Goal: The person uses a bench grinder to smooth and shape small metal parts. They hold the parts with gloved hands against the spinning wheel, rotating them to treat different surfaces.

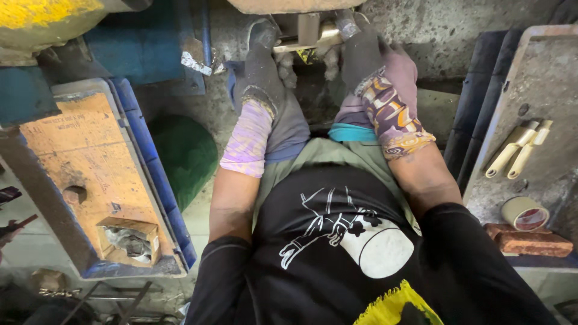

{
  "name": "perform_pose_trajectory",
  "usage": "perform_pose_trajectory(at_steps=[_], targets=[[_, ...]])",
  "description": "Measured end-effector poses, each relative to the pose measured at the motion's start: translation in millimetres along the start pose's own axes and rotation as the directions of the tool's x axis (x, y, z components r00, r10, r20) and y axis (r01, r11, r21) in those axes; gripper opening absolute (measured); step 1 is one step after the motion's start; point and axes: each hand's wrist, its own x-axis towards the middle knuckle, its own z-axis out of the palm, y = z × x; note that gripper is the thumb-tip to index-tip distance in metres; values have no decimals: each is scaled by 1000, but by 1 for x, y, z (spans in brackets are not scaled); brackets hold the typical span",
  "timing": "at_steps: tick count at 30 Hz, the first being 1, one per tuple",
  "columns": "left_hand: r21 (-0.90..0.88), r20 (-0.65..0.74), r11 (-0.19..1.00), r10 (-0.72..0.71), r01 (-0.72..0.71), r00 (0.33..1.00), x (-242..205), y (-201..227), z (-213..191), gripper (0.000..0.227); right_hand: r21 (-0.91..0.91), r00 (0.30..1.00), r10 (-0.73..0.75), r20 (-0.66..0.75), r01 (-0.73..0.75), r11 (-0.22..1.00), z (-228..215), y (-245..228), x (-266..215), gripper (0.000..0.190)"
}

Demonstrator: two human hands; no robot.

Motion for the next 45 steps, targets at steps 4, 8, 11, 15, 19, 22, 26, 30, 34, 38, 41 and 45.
perform_pose_trajectory(at_steps=[4,8,11,15,19,22,26,30,34,38,41,45], targets=[[47,-60,999,-11,14,998,-4,5,5,22,-27,996,56,66,-55,998,5,2,3,54],[11,-95,997,-73,74,993,-11,11,12,22,6,991,91,96,-92,996,3,-1,7,55],[19,-117,998,-59,62,991,-19,14,13,22,-18,988,80,131,-78,997,2,-4,6,54],[3,-119,998,-69,70,990,-22,16,17,23,55,989,109,105,-115,992,0,-4,3,51],[3,-115,999,-53,54,992,-22,17,18,21,-3,994,-3,108,4,1000,1,0,3,58],[5,-144,998,-68,69,987,-24,17,19,20,-1,997,-62,48,62,998,3,2,1,57],[9,-164,999,-40,42,986,-25,17,19,22,32,989,103,102,-107,994,8,3,1,49],[30,-118,999,-21,24,993,-22,17,15,22,142,962,191,194,-220,965,11,5,11,48],[-28,1,999,35,-35,999,-22,14,6,30,-25,990,47,136,-44,999,10,1,13,55],[-4,-9,997,71,-71,997,-23,11,-3,30,-47,986,86,140,-80,996,6,-12,2,54],[61,-5,995,76,-76,997,-14,14,-2,34,-43,983,114,142,-109,993,0,-22,3,51],[79,-71,997,20,-14,997,3,13,3,36,-17,990,103,93,-101,995,-5,-24,0,48]])
